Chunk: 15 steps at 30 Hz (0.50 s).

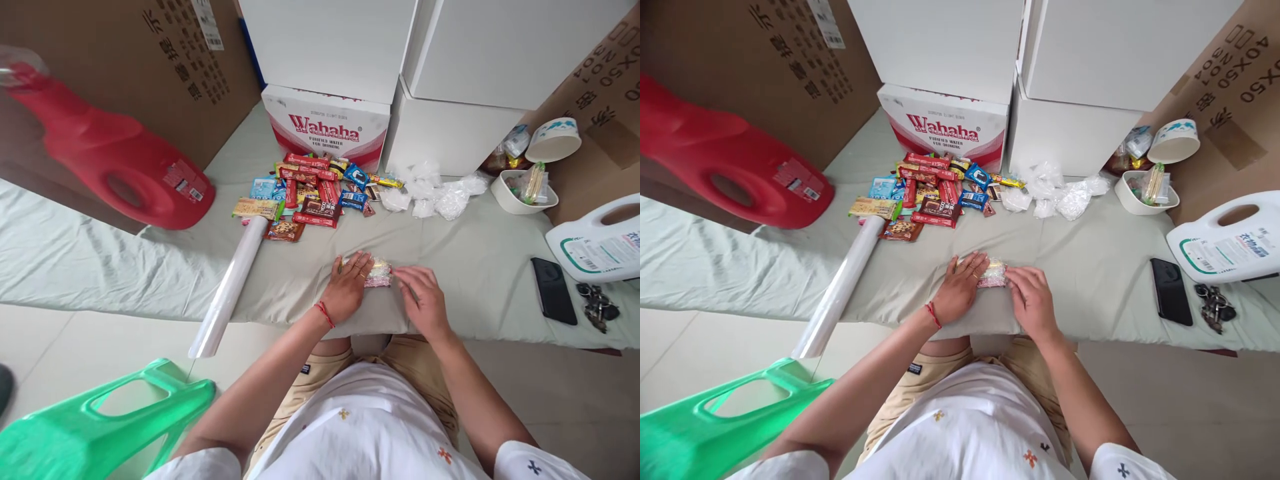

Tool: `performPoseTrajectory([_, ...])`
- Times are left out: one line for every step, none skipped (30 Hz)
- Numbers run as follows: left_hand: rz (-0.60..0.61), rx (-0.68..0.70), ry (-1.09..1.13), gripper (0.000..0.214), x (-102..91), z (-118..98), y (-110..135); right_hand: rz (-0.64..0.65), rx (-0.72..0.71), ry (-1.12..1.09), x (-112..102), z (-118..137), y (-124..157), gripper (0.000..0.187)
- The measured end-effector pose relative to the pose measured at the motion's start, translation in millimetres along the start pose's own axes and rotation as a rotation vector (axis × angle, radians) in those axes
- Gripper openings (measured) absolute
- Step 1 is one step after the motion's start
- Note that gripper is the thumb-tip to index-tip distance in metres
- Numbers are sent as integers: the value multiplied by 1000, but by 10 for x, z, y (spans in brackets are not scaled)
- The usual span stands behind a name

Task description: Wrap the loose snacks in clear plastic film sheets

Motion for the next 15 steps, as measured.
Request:
performPoseTrajectory([-5,2,7,64,5,4,0,42,-8,50,-3,-58,-66,36])
performPoseTrajectory([-9,3,15,65,9,8,0,129,-23,87,36,-115,-122,39])
performPoseTrajectory([-11,0,25,65,13,10,0,232,-36,114,106,-170,-164,45])
performPoseTrajectory([-10,-6,37,66,18,11,-2,331,-43,141,195,-219,-191,53])
performPoseTrajectory([-7,-17,54,67,25,12,-5,410,-46,170,287,-257,-206,63])
performPoseTrajectory([-4,-32,80,69,34,14,-12,460,-42,204,372,-285,-214,71])
performPoseTrajectory([0,-50,115,71,45,18,-22,483,-34,239,441,-300,-220,76])
performPoseTrajectory([6,-70,162,72,57,25,-36,487,-26,274,491,-305,-228,77])
performPoseTrajectory([15,-93,222,73,69,35,-53,489,-22,305,522,-299,-242,76])
performPoseTrajectory([25,-117,298,75,78,52,-71,492,-22,332,537,-287,-262,74])
performPoseTrajectory([31,-140,391,78,80,73,-89,498,-28,356,539,-271,-288,73])
performPoseTrajectory([28,-159,504,83,72,100,-103,509,-39,377,532,-253,-317,70])
performPoseTrajectory([7,-172,635,90,52,133,-112,524,-55,394,519,-234,-347,67])
performPoseTrajectory([-36,-181,776,97,18,173,-111,540,-72,409,503,-217,-373,64])
performPoseTrajectory([-104,-189,910,102,-27,220,-98,552,-85,421,482,-202,-395,61])
Point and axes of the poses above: each hand's wrist, its own y-axis away from the middle knuckle, its own x-axis out of the palm, z = x × y, the point moved 2 cm from there along -y, towards the middle knuckle, and after that the axes turned 15 degrees about -y, right-handed, at the moved point
